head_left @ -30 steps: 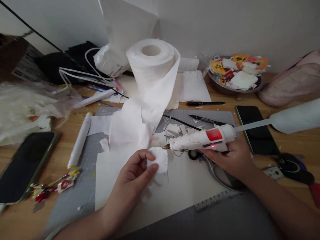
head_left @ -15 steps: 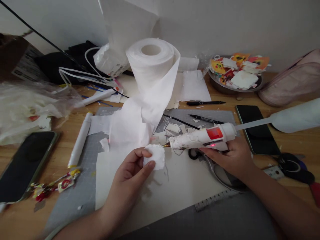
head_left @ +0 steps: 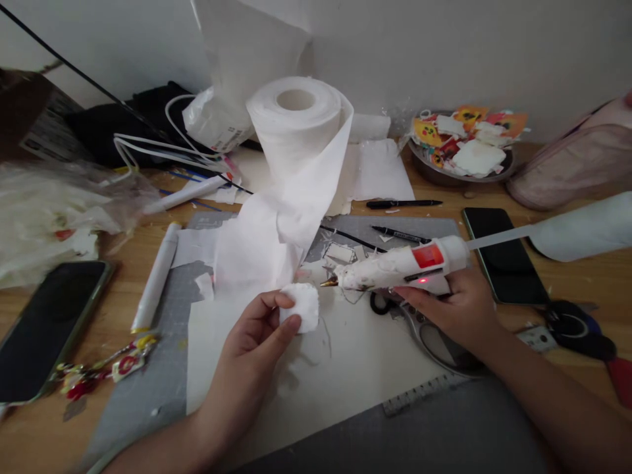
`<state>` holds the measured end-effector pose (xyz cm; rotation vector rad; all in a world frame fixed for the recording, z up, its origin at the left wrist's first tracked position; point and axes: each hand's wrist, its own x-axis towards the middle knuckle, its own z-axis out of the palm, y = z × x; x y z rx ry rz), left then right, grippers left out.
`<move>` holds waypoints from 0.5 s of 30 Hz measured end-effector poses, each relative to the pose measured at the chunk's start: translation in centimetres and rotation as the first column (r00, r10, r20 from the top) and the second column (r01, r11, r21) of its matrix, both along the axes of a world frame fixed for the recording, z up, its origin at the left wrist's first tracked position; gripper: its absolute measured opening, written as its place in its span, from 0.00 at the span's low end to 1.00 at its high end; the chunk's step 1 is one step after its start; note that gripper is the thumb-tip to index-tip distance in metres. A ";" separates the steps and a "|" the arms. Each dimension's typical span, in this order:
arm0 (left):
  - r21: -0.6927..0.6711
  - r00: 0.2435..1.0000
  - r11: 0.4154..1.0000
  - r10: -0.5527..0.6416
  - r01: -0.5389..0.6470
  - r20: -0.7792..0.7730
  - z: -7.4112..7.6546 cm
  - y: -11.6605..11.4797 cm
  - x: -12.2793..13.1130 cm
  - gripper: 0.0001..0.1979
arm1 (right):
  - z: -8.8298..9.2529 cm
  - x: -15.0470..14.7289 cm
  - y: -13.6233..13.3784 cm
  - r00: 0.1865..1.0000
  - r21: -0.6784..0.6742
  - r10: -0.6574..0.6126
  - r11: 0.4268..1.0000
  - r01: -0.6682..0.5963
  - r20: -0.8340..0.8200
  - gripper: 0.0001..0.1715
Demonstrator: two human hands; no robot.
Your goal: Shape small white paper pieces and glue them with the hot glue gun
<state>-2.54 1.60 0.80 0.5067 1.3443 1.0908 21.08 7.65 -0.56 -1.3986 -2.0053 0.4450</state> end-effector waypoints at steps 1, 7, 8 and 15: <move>-0.004 1.000 1.000 -0.004 0.004 0.006 -0.1 0.0 0.0 0.12 | 0.1 -0.1 0.1 1.000 0.003 -0.006 1.000 0.006 -0.010 0.12; -0.054 0.998 0.997 -0.055 0.055 -0.008 -0.3 0.0 -0.1 0.12 | 0.3 -0.2 0.2 1.000 -0.005 0.011 1.000 -0.011 -0.015 0.11; -0.059 0.998 0.997 -0.057 0.056 -0.014 -0.3 -0.1 -0.1 0.12 | 0.3 -0.2 0.2 1.000 -0.003 0.015 1.000 -0.015 -0.015 0.11; -0.042 0.998 0.997 -0.059 0.057 -0.029 -0.5 -0.1 -0.2 0.12 | -0.3 0.2 0.1 0.999 0.003 0.040 0.999 -0.040 -0.003 0.10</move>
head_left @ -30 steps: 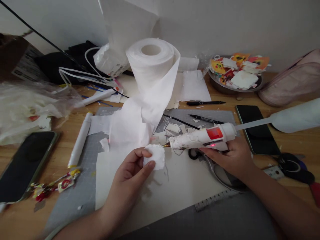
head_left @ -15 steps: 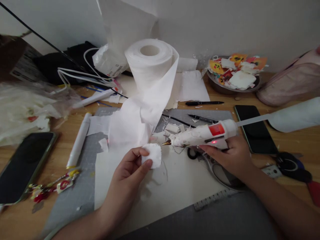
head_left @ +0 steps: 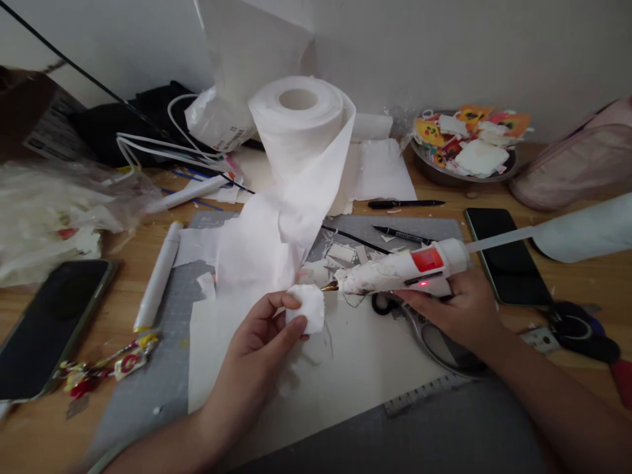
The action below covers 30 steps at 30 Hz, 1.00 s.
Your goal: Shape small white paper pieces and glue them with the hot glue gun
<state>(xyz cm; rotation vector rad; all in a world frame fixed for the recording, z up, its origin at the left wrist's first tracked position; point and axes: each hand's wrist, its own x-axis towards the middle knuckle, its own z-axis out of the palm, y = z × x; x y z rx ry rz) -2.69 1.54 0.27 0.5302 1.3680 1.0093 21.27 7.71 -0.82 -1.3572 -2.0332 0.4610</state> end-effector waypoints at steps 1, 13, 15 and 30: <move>0.000 1.000 1.000 -0.007 0.007 0.002 0.0 0.0 0.0 0.12 | 0.0 0.0 0.0 1.000 -0.002 0.002 1.000 -0.002 0.006 0.10; 0.056 0.999 0.998 0.022 -0.024 0.041 0.3 -0.1 0.2 0.12 | 0.0 0.0 -0.1 0.997 0.031 0.019 0.999 -0.022 0.073 0.10; 0.071 0.998 0.997 0.024 -0.028 0.058 0.3 -0.1 0.1 0.12 | 0.0 0.0 -0.1 0.997 0.022 0.022 0.999 -0.024 0.070 0.10; 0.099 0.996 0.993 0.067 -0.072 0.058 0.6 -0.3 0.1 0.10 | 0.0 0.0 -0.2 0.998 -0.018 -0.005 1.000 0.006 0.068 0.11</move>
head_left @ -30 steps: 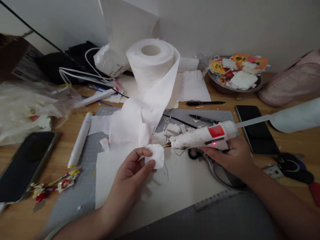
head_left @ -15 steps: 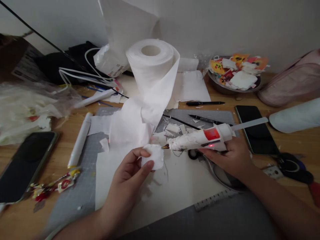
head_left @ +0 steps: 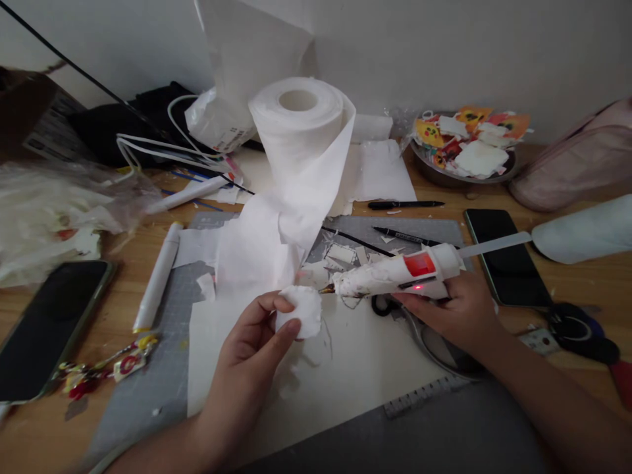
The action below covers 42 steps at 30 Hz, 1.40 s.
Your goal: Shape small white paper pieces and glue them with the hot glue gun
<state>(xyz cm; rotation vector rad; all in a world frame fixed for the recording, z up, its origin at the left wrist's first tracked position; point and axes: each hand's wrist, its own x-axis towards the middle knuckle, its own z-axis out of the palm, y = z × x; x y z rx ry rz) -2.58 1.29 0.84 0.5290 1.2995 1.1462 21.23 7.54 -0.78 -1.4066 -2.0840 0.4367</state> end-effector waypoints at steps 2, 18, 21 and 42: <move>0.005 1.000 1.000 -0.006 0.006 -0.011 -0.1 0.0 -0.1 0.10 | 0.1 -0.1 0.0 1.000 -0.002 -0.006 1.000 0.006 0.000 0.11; -0.077 0.989 0.990 -0.124 0.119 -0.078 -0.3 0.2 0.0 0.11 | 0.0 0.1 0.0 0.999 0.004 -0.002 1.000 0.002 -0.049 0.10; -0.082 0.991 0.993 -0.093 0.086 -0.092 -0.3 0.1 -0.1 0.11 | 0.0 0.1 0.0 0.999 -0.015 0.011 1.000 -0.012 -0.043 0.09; 0.038 0.989 0.999 0.008 -0.002 -0.148 0.0 -0.1 0.2 0.08 | 0.0 0.1 0.0 1.000 0.002 0.016 1.000 -0.016 -0.022 0.10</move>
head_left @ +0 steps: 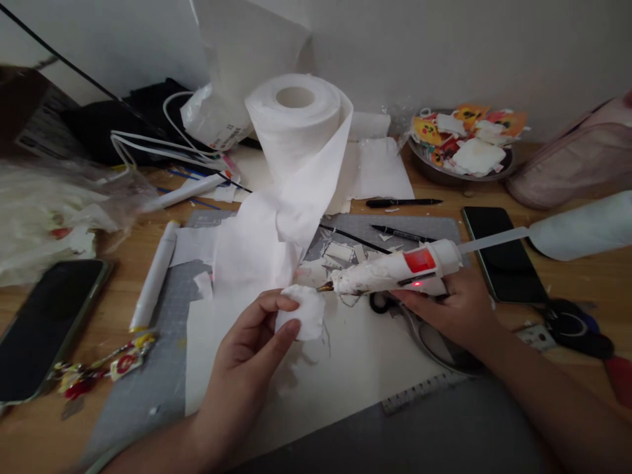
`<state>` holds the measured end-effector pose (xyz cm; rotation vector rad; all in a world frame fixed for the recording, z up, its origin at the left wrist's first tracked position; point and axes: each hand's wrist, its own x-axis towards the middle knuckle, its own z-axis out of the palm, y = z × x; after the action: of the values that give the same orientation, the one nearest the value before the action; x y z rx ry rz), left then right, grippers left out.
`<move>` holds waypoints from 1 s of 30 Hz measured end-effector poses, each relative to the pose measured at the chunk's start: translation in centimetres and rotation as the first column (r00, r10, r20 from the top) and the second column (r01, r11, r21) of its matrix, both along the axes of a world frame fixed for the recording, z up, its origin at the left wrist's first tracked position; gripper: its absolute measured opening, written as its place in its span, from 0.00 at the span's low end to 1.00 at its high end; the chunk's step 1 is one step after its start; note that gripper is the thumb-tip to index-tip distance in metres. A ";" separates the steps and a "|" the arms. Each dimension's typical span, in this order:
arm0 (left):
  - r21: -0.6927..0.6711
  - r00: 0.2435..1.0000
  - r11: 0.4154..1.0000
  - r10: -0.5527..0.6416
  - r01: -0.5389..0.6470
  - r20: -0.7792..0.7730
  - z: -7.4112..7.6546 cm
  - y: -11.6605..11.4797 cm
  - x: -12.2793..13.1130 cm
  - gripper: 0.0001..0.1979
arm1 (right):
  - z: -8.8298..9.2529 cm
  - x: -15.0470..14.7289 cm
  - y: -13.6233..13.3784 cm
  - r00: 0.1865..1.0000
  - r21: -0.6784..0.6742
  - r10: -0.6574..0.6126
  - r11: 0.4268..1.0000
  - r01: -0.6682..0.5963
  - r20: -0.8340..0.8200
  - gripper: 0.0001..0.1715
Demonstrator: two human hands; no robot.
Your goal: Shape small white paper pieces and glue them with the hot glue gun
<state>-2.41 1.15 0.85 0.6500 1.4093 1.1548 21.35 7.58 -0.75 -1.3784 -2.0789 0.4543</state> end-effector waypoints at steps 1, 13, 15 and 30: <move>0.003 1.000 1.000 0.002 -0.002 -0.011 0.0 0.0 0.0 0.08 | 0.0 0.0 0.0 1.000 -0.002 0.003 1.000 -0.003 -0.002 0.10; -0.012 1.000 1.000 -0.008 0.008 0.018 0.0 0.0 -0.1 0.08 | 0.4 -0.4 0.1 0.997 0.015 -0.051 0.999 0.051 -0.052 0.11; -0.049 0.999 0.998 -0.033 0.034 0.022 -0.1 0.2 -0.1 0.08 | 0.4 -0.4 0.2 0.997 0.027 -0.052 0.998 0.054 -0.060 0.11; -0.023 0.999 0.999 -0.031 0.030 -0.044 -0.2 0.0 -0.1 0.07 | -0.2 0.0 0.0 1.000 0.037 0.027 0.999 -0.027 -0.007 0.11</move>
<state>-2.48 1.17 0.64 0.6829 1.4430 1.1053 21.39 7.63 -0.94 -1.3269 -2.0919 0.4295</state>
